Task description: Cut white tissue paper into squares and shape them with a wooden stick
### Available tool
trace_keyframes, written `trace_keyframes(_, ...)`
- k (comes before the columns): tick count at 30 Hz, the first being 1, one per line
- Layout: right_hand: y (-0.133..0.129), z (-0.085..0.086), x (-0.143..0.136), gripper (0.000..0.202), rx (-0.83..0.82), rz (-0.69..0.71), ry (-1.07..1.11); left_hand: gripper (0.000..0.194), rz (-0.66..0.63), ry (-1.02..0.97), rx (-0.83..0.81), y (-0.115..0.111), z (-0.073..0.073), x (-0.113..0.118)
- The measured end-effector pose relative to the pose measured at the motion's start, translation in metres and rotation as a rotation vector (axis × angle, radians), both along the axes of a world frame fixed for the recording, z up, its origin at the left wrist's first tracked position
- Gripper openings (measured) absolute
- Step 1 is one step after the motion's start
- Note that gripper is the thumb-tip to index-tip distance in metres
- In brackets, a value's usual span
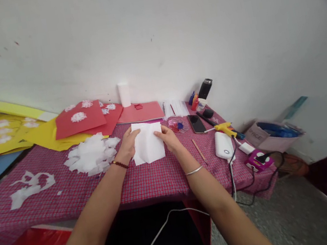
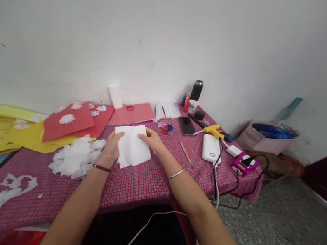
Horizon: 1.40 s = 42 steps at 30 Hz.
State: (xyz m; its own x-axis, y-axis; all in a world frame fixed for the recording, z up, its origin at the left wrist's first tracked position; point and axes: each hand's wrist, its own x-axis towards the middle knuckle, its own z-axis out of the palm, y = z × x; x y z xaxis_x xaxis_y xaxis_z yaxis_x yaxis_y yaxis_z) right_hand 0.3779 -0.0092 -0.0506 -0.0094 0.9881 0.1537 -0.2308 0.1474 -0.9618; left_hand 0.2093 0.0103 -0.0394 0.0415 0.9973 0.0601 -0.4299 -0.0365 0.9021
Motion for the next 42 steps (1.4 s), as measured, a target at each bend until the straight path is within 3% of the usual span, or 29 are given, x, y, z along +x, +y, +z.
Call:
trace_keyframes(6,0.001,-0.001,0.003,0.033,0.01,-0.021,0.039,0.03,0.162,0.069,-0.03,0.012,-0.004,-0.008)
trace_keyframes(11,0.008,0.005,0.017,0.025,0.054,-0.17,0.144,0.022,0.265,0.224,-0.02,0.021,-0.011,-0.017)
trace_keyframes(14,0.009,0.012,0.026,0.022,0.039,-0.21,0.273,0.018,0.341,0.326,0.035,0.023,-0.014,-0.018)
trace_keyframes(17,0.004,0.018,0.029,0.024,0.022,-0.14,0.37,0.032,0.421,0.473,0.219,0.019,-0.012,-0.015)
trace_keyframes(20,-0.002,0.021,0.025,0.025,0.005,-0.001,0.449,0.043,0.295,0.433,0.359,0.006,-0.005,-0.006)
trace_keyframes(24,-0.007,0.019,0.018,0.029,-0.005,0.106,0.48,0.048,-0.191,0.035,0.157,-0.013,0.003,0.007)
trace_keyframes(26,-0.007,0.018,0.016,0.031,-0.009,0.128,0.45,0.048,-0.327,-0.055,0.016,-0.021,0.005,0.01)
trace_keyframes(29,-0.008,0.018,0.013,0.036,0.009,0.132,0.37,0.047,-0.347,-0.075,-0.117,-0.028,0.006,0.009)
trace_keyframes(35,-0.016,0.018,0.008,0.054,-0.007,0.173,0.237,0.044,-0.304,0.0,-0.109,-0.032,0.009,0.01)
trace_keyframes(42,-0.013,0.01,-0.001,0.04,-0.016,0.103,0.135,0.041,-0.207,0.032,-0.03,-0.031,0.008,0.017)
